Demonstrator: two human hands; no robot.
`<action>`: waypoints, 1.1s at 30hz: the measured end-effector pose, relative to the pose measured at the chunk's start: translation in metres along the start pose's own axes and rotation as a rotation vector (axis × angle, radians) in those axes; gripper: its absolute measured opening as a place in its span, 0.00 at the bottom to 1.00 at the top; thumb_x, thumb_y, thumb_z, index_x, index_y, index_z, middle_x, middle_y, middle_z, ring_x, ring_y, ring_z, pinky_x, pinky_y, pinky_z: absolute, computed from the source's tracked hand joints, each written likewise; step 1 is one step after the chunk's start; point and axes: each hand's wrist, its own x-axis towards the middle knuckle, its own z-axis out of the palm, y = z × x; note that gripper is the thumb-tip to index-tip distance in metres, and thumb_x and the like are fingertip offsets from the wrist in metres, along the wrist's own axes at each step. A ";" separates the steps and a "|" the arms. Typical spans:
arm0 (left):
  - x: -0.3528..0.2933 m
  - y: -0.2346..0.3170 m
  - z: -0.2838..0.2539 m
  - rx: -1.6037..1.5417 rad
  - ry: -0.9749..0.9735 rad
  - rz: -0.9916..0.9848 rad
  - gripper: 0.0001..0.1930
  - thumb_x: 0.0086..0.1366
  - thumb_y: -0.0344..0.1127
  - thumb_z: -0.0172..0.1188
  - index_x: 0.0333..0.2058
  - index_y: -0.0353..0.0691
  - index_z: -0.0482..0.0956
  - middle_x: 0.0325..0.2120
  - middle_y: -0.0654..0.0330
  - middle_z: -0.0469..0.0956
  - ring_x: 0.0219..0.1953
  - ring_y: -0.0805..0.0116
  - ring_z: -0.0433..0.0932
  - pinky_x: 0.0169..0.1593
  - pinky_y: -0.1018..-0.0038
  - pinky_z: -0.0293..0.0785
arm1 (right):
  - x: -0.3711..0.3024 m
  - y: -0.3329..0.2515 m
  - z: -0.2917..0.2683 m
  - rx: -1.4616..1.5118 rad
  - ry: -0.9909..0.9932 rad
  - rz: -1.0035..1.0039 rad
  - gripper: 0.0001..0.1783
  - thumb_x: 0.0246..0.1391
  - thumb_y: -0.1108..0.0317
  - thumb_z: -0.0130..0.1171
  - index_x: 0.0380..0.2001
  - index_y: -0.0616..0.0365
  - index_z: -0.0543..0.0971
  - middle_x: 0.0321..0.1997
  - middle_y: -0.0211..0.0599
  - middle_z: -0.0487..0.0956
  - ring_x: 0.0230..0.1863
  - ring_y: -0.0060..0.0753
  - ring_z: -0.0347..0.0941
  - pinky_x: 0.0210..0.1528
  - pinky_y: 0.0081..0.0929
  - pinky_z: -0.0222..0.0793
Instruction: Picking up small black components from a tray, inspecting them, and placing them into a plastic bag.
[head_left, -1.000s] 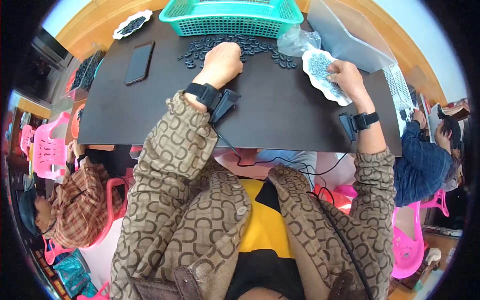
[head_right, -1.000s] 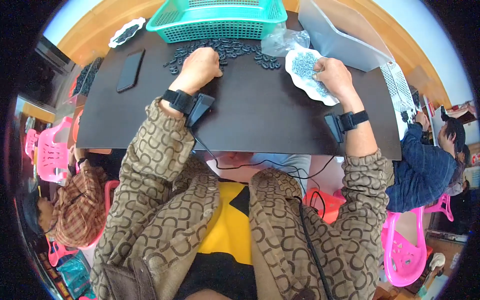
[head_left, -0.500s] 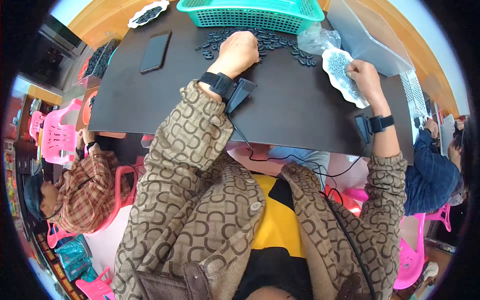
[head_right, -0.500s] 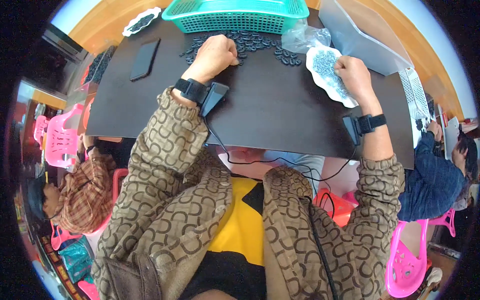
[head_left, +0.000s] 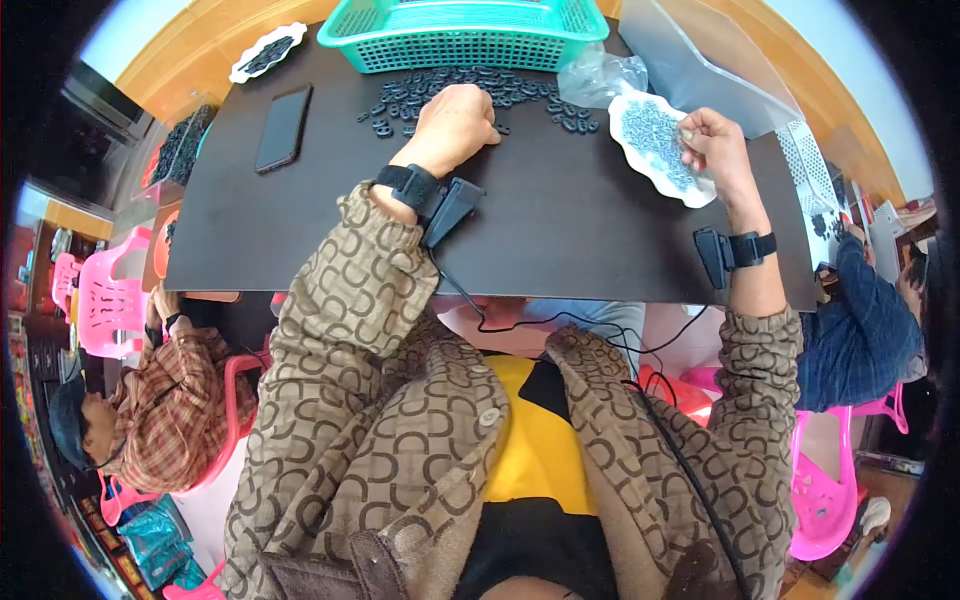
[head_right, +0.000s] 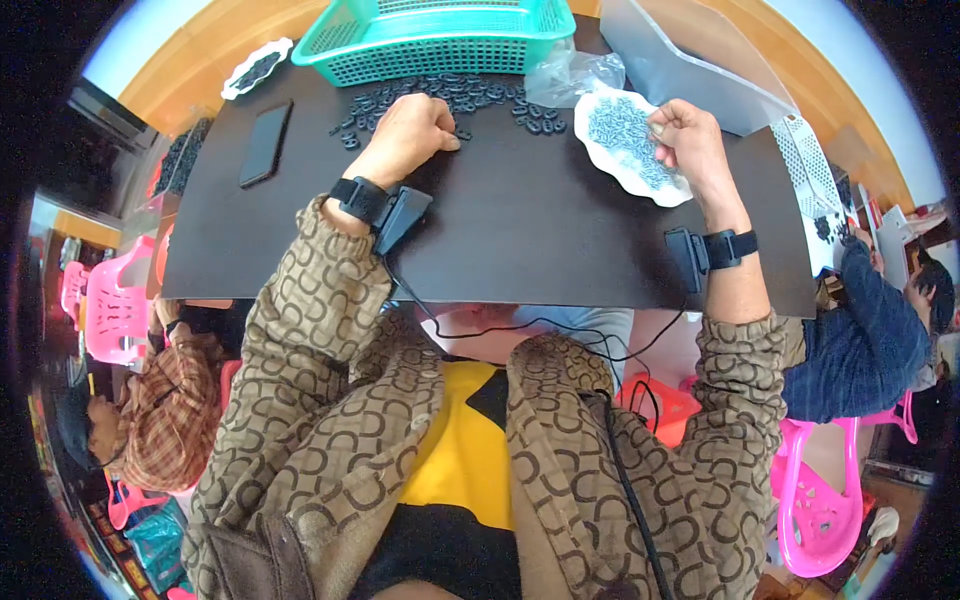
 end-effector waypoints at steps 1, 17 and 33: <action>0.002 0.003 0.001 -0.011 -0.005 0.021 0.12 0.63 0.34 0.85 0.39 0.32 0.97 0.36 0.42 0.95 0.46 0.40 0.95 0.54 0.51 0.89 | 0.003 0.003 -0.001 0.003 0.002 0.007 0.16 0.79 0.65 0.71 0.61 0.62 0.93 0.48 0.41 0.94 0.45 0.35 0.90 0.50 0.35 0.86; 0.009 -0.002 -0.002 -0.042 -0.050 0.027 0.10 0.66 0.35 0.85 0.44 0.42 1.00 0.44 0.44 0.97 0.54 0.39 0.96 0.60 0.48 0.91 | 0.025 0.000 0.032 0.163 -0.014 0.056 0.15 0.80 0.67 0.70 0.60 0.64 0.92 0.48 0.43 0.94 0.44 0.36 0.90 0.49 0.33 0.86; -0.015 -0.004 -0.003 -0.018 -0.048 0.084 0.09 0.61 0.30 0.82 0.38 0.34 0.93 0.38 0.45 0.93 0.46 0.41 0.94 0.52 0.49 0.87 | -0.016 0.020 0.006 0.308 -0.006 0.105 0.13 0.80 0.70 0.69 0.59 0.65 0.91 0.47 0.44 0.94 0.43 0.37 0.91 0.47 0.32 0.86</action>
